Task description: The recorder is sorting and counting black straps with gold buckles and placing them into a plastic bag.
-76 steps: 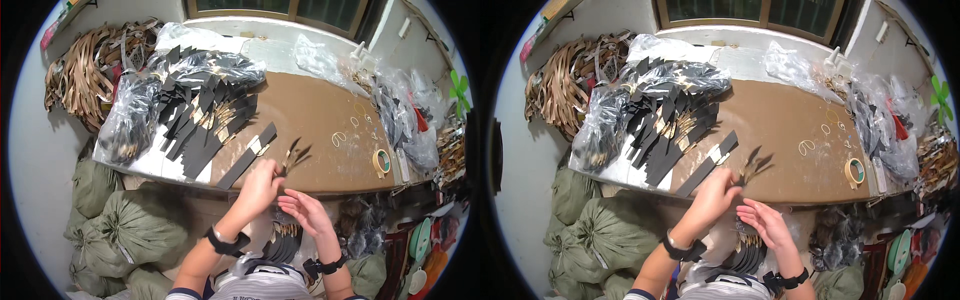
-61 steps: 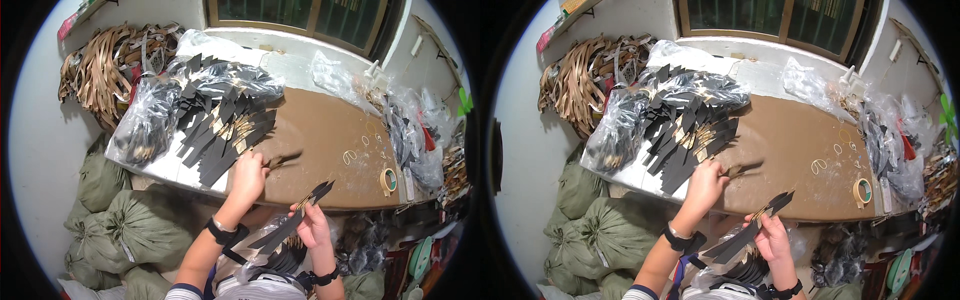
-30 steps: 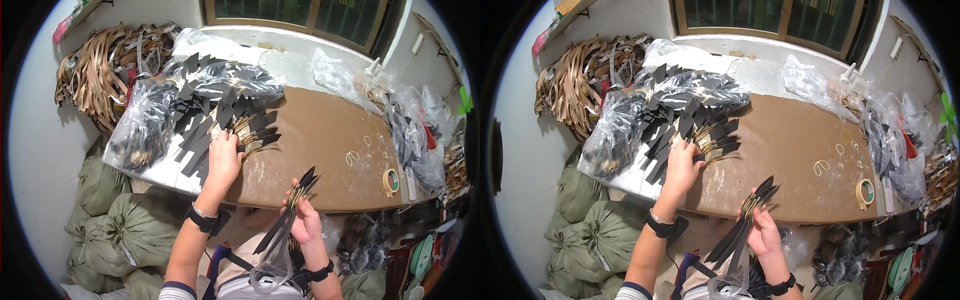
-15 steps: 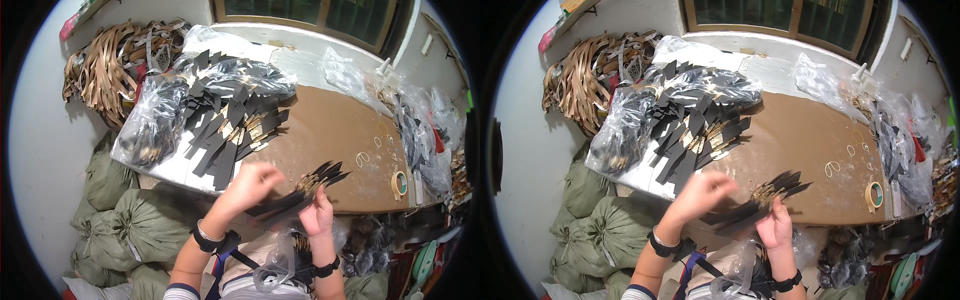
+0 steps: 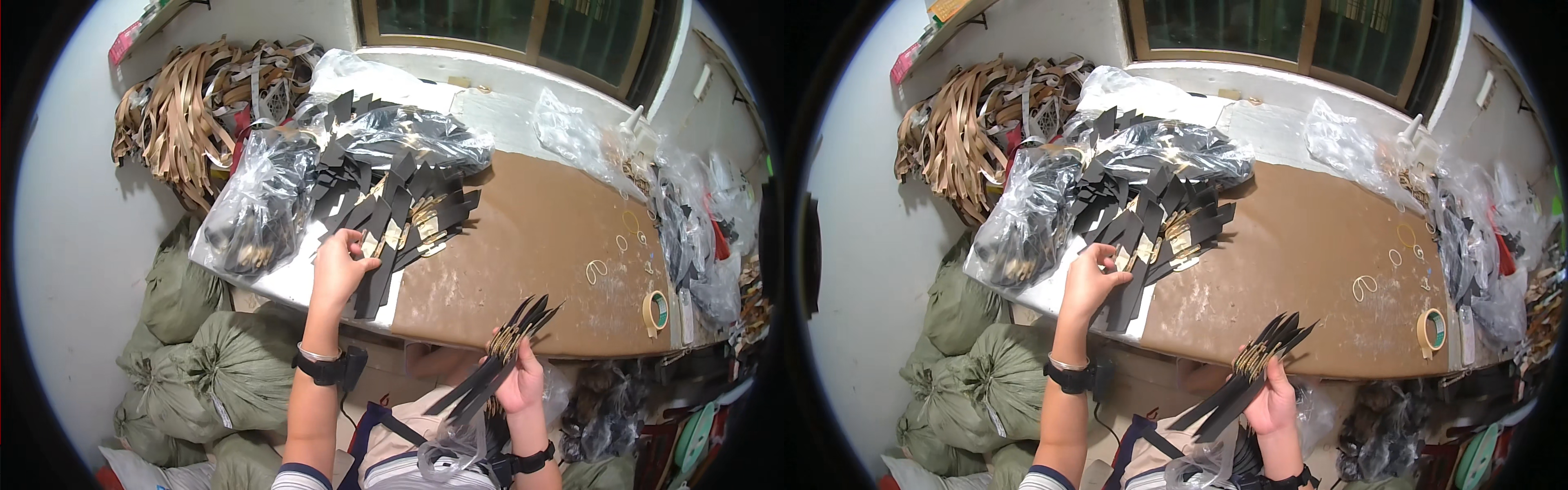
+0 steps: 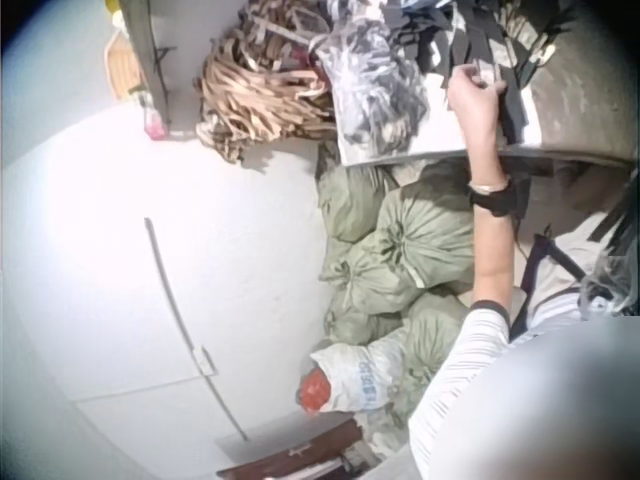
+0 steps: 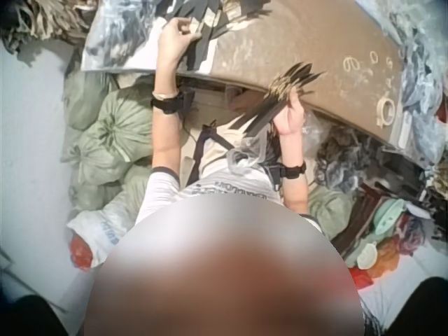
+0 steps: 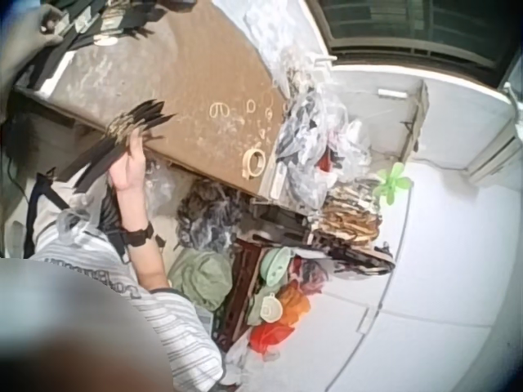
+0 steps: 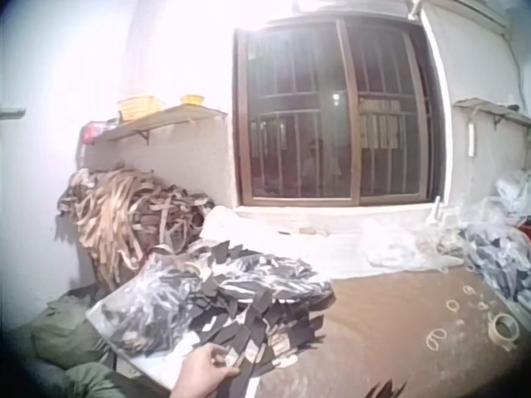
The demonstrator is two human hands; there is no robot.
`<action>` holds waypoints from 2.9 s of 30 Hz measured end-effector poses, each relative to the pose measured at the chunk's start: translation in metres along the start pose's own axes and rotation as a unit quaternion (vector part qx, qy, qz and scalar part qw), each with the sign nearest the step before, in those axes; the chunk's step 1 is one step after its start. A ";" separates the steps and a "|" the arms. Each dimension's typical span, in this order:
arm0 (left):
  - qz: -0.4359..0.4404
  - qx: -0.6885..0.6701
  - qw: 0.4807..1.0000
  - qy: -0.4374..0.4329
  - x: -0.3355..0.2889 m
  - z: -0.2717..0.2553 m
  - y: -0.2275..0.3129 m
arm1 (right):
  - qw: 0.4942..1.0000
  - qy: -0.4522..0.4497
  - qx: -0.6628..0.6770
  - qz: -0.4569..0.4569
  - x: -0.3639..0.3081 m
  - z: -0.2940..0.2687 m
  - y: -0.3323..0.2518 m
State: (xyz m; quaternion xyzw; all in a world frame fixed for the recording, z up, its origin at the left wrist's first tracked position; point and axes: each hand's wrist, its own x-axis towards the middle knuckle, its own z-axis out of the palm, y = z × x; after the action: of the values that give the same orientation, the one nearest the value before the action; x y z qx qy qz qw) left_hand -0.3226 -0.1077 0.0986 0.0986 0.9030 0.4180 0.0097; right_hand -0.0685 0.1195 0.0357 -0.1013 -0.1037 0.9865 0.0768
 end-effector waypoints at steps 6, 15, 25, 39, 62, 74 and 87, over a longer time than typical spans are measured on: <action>0.061 0.047 0.993 0.091 -0.008 0.004 -0.013 | 1.000 -0.013 -0.018 0.007 -0.002 0.002 0.004; 0.027 -0.082 0.990 0.107 -0.025 -0.002 0.018 | 0.998 -0.045 -0.032 0.015 -0.004 0.013 0.010; 0.108 0.117 0.968 0.192 -0.042 0.059 0.025 | 0.997 -0.028 -0.074 0.019 -0.002 0.017 0.028; 0.076 -0.185 0.962 -0.187 -0.086 0.022 0.078 | 0.997 -0.030 -0.049 -0.043 0.019 0.031 0.019; 0.169 -0.095 0.980 0.041 -0.078 0.021 0.063 | 0.988 -0.136 0.031 0.065 0.014 0.035 0.025; 0.178 0.075 0.979 0.058 -0.003 0.043 0.028 | 0.994 -0.056 0.097 -0.007 -0.002 0.015 0.009; 0.115 -0.071 0.989 -0.057 -0.063 0.030 0.056 | 0.974 -0.131 0.160 0.095 0.007 0.023 0.015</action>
State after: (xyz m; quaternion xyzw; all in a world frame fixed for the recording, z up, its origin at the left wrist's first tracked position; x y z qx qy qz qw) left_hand -0.2480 -0.0620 0.1171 0.2244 0.8516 0.4732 0.0202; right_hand -0.0823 0.1019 0.0535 0.0335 0.0566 0.9977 -0.0164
